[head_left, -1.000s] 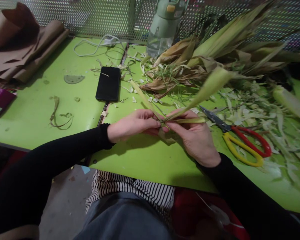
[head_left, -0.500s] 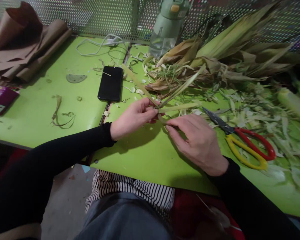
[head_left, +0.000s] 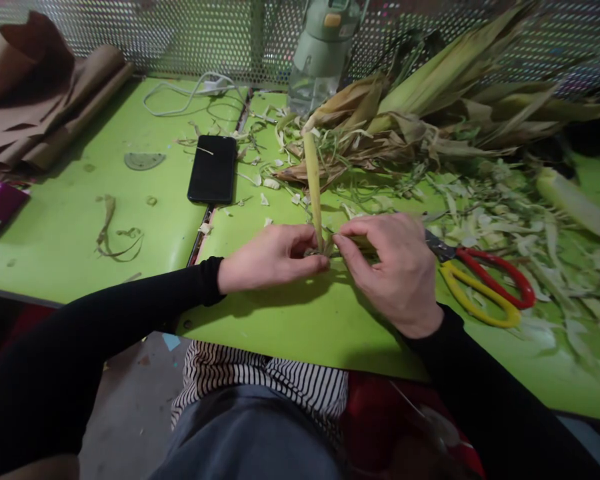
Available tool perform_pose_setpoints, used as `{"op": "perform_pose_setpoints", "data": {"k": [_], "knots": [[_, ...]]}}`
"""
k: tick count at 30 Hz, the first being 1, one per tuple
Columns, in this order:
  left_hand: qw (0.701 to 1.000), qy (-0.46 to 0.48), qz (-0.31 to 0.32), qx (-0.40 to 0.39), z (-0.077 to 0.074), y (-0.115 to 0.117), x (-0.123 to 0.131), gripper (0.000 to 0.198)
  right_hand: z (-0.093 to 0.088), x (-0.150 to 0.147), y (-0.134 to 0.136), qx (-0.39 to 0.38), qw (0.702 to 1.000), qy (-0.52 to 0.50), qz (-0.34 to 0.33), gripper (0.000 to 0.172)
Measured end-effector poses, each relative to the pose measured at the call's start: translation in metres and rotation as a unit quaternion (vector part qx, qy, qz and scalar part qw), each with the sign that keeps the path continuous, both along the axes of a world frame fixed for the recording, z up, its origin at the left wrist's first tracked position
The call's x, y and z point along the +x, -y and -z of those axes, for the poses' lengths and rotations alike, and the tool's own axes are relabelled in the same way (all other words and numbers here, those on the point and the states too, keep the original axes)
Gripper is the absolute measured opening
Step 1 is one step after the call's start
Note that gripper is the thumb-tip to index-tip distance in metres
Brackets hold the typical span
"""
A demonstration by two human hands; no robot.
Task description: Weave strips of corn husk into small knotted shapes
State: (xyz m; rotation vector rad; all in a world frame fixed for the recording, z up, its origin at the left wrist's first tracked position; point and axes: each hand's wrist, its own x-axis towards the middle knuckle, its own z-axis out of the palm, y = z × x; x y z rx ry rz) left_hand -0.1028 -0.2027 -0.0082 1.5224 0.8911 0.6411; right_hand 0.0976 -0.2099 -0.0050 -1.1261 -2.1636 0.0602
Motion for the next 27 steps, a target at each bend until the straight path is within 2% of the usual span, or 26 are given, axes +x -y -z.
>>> {"op": "perform_pose_setpoints", "data": {"k": [3,5,6,8,9,11,13,16,19,22,24,27], "knots": [[0.993,0.088,-0.013,-0.079,0.001,-0.002,-0.001,0.012,0.0,0.003,0.003,0.121,0.993,-0.003,0.013,0.029],[0.984,0.128,-0.031,-0.118,-0.001,-0.004,-0.003,0.013,0.001,0.005,0.004,0.201,0.979,0.015,0.02,0.035],[0.981,0.14,-0.04,-0.13,-0.002,-0.005,-0.004,0.014,0.001,0.005,0.003,0.204,0.978,0.023,0.022,0.029],[0.977,0.154,-0.05,-0.136,-0.004,-0.006,-0.005,0.015,0.003,0.005,0.0,0.121,0.992,0.024,0.029,0.009],[0.977,0.158,-0.053,-0.132,-0.004,-0.007,-0.005,0.015,0.003,0.005,-0.002,0.062,0.997,0.014,0.034,0.007],[0.978,0.161,-0.059,-0.119,-0.004,-0.007,-0.005,0.014,0.003,0.004,-0.007,-0.033,0.998,-0.011,0.05,0.021],[0.98,0.158,-0.06,-0.108,-0.003,-0.007,-0.004,0.014,0.003,0.004,-0.01,-0.062,0.996,-0.041,0.051,0.024],[0.981,0.148,-0.048,-0.12,-0.003,-0.008,-0.003,0.013,0.003,0.004,-0.01,-0.029,0.995,-0.089,0.033,0.016],[0.98,0.128,-0.041,-0.149,-0.003,-0.008,-0.002,0.01,0.004,0.004,-0.007,0.069,0.995,-0.069,-0.008,0.008],[0.981,0.105,-0.037,-0.16,0.001,-0.007,0.0,0.012,0.004,0.002,-0.003,0.168,0.983,0.004,-0.071,0.019],[0.983,0.099,-0.033,-0.154,0.005,-0.006,0.002,0.017,0.003,-0.001,-0.001,0.189,0.977,0.029,-0.091,0.024],[0.991,0.075,-0.016,-0.106,0.008,-0.005,0.002,0.016,0.001,-0.003,0.002,0.167,0.98,0.051,-0.099,0.024]]}}
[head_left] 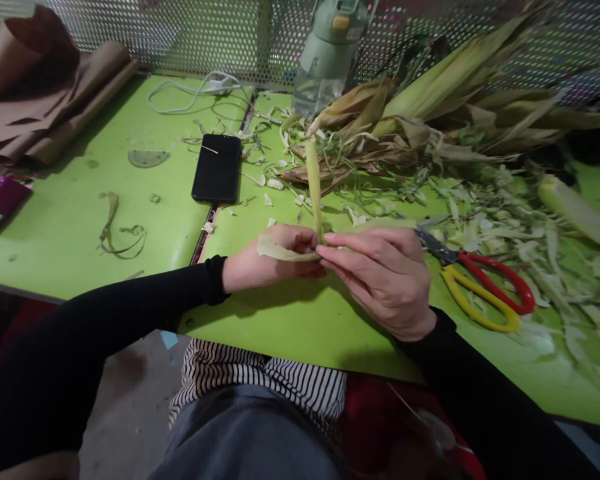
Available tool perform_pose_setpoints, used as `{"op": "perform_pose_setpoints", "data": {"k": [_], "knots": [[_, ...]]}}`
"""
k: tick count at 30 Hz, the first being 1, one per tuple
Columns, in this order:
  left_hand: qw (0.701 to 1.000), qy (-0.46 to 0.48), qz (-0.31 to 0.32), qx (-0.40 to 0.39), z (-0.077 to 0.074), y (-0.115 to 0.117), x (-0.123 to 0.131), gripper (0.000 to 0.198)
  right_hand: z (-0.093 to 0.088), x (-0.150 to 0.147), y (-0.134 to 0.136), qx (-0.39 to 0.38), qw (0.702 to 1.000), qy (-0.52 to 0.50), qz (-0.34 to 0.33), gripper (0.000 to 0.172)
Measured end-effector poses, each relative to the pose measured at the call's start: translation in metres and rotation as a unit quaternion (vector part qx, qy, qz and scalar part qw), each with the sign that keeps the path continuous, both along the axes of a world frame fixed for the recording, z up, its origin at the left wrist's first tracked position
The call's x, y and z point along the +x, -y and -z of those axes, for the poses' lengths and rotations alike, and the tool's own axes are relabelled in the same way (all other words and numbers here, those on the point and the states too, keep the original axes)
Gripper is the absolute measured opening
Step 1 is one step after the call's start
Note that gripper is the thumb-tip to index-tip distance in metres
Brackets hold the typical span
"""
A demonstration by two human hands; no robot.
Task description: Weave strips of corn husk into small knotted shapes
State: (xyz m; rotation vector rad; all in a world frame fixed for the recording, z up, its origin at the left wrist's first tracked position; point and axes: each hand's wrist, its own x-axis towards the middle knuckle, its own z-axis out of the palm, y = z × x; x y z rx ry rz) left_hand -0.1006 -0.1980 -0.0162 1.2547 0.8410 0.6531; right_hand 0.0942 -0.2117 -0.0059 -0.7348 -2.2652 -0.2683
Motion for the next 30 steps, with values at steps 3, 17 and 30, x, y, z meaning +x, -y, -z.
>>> {"op": "perform_pose_setpoints", "data": {"k": [3,17,30], "knots": [[0.997,-0.03,0.018,0.075,-0.005,0.0,-0.002,0.012,-0.001,-0.001,0.0,-0.027,0.999,0.013,0.021,0.02],[0.955,-0.151,0.131,0.218,-0.021,0.006,-0.005,0.023,-0.004,-0.002,0.0,-0.433,0.881,-0.183,0.053,0.031],[0.988,-0.056,0.117,-0.08,-0.016,0.006,-0.004,0.029,-0.004,0.003,0.005,-0.538,0.78,-0.291,-0.134,0.021]]}}
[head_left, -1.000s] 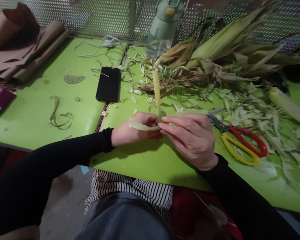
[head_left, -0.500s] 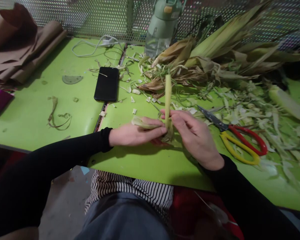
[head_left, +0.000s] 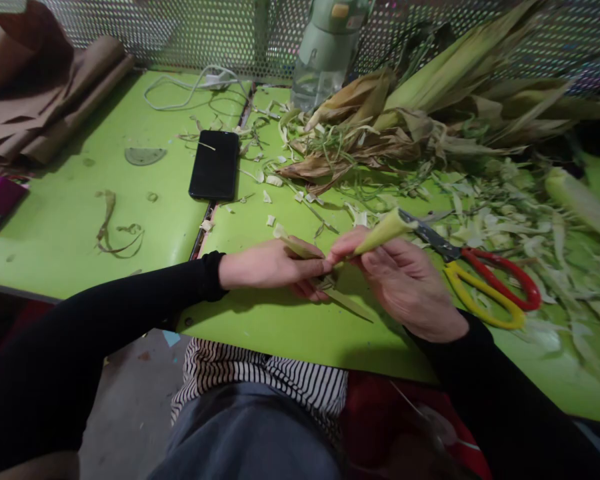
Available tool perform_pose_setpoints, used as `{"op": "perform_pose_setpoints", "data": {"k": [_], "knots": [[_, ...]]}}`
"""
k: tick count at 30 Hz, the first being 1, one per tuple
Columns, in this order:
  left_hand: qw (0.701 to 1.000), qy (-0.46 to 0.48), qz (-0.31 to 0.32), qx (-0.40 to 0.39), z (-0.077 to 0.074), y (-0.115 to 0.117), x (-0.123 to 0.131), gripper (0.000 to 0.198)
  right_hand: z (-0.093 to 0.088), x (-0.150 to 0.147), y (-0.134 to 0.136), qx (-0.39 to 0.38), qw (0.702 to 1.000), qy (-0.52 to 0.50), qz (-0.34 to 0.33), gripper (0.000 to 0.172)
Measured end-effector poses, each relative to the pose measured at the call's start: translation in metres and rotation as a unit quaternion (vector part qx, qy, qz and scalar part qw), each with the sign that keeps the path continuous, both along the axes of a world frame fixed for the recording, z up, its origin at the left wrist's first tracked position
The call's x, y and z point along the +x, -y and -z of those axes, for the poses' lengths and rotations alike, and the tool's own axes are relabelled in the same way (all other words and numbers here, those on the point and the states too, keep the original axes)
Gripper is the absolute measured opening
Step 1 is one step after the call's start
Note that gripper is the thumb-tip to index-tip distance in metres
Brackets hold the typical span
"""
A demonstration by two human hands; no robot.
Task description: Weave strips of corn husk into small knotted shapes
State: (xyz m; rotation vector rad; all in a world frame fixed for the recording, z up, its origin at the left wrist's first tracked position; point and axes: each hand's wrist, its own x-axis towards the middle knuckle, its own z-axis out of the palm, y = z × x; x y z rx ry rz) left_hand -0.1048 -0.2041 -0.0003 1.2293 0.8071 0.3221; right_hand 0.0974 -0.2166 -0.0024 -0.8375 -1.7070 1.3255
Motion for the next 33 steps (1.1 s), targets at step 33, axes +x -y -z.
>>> {"op": "perform_pose_setpoints", "data": {"k": [33], "knots": [[0.983,0.074,-0.019,-0.166,0.002,-0.006,-0.005,0.002,-0.016,0.015,-0.011,0.401,0.848,0.347,-0.008,0.015]]}}
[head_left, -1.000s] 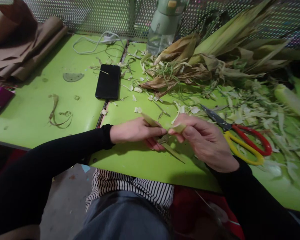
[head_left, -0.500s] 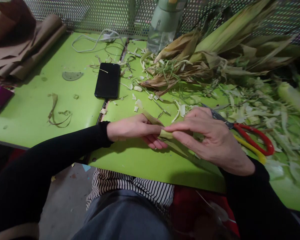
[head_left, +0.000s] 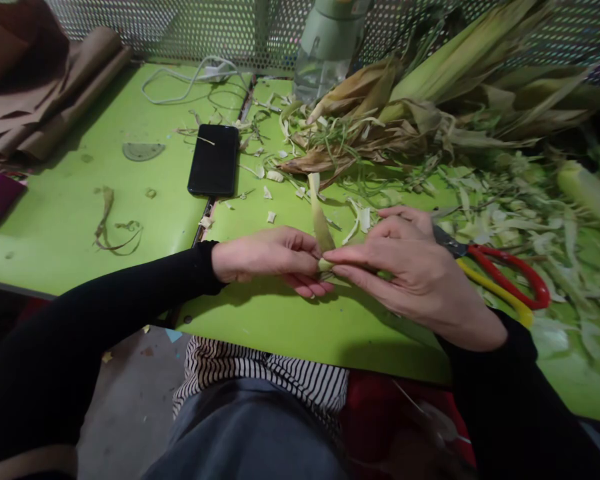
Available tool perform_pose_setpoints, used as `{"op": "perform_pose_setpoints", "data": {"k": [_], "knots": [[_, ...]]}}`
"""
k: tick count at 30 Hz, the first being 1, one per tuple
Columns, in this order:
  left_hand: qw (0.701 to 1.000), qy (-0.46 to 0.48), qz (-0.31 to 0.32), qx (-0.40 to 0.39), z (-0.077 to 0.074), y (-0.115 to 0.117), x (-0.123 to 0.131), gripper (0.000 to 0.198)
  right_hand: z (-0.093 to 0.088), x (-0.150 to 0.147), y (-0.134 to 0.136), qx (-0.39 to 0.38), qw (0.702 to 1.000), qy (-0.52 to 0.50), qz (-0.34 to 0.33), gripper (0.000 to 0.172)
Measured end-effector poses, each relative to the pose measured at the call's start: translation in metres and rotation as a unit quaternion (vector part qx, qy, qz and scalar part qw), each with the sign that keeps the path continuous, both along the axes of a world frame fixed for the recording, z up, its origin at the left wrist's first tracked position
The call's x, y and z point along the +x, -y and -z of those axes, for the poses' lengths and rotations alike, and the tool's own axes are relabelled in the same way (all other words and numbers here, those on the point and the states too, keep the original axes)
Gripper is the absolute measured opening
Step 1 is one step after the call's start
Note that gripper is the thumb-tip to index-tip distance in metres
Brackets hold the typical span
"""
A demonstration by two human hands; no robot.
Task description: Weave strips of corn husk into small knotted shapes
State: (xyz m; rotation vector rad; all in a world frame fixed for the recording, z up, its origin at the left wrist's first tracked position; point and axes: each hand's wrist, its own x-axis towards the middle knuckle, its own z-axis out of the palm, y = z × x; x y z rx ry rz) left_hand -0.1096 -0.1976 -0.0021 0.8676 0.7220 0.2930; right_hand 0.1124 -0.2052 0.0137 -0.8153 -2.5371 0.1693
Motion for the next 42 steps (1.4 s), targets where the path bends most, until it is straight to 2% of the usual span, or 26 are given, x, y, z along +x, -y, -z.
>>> {"op": "perform_pose_setpoints", "data": {"k": [7,14,18,22,24,26,29,33,39,42], "knots": [[0.999,0.036,-0.01,0.018,-0.001,-0.001,-0.001,0.016,0.0,0.002,-0.002,0.043,0.998,0.014,0.038,0.013],[0.996,0.033,-0.001,0.077,0.001,-0.001,0.0,0.013,-0.005,-0.001,0.003,0.044,0.997,0.031,0.062,0.014],[0.979,-0.017,0.004,0.201,0.002,0.001,0.003,0.017,-0.005,-0.002,0.004,0.053,0.995,0.024,0.08,0.017],[0.926,-0.098,0.01,0.364,0.001,0.005,0.003,0.024,-0.003,-0.001,0.004,0.054,0.996,0.013,0.071,0.014],[0.901,-0.122,0.014,0.415,0.0,0.006,0.003,0.024,-0.002,0.001,0.003,0.038,0.997,0.012,0.063,0.013],[0.891,-0.126,0.018,0.435,-0.001,0.007,0.003,0.023,-0.002,0.003,0.0,0.024,0.998,0.0,0.05,0.012],[0.892,-0.128,0.023,0.432,0.0,0.007,0.004,0.024,0.0,0.005,-0.003,0.003,1.0,-0.018,0.025,0.011],[0.909,-0.123,-0.001,0.397,0.004,0.007,0.007,0.025,0.002,0.004,-0.003,-0.017,1.0,0.0,0.006,0.013],[0.958,-0.041,-0.037,0.28,0.006,0.009,0.011,0.022,0.004,0.002,0.001,0.036,0.996,-0.005,0.076,0.012],[0.965,-0.019,-0.045,0.259,0.009,0.009,0.011,0.021,0.003,0.001,0.001,0.018,0.997,-0.02,0.067,0.01]]}}
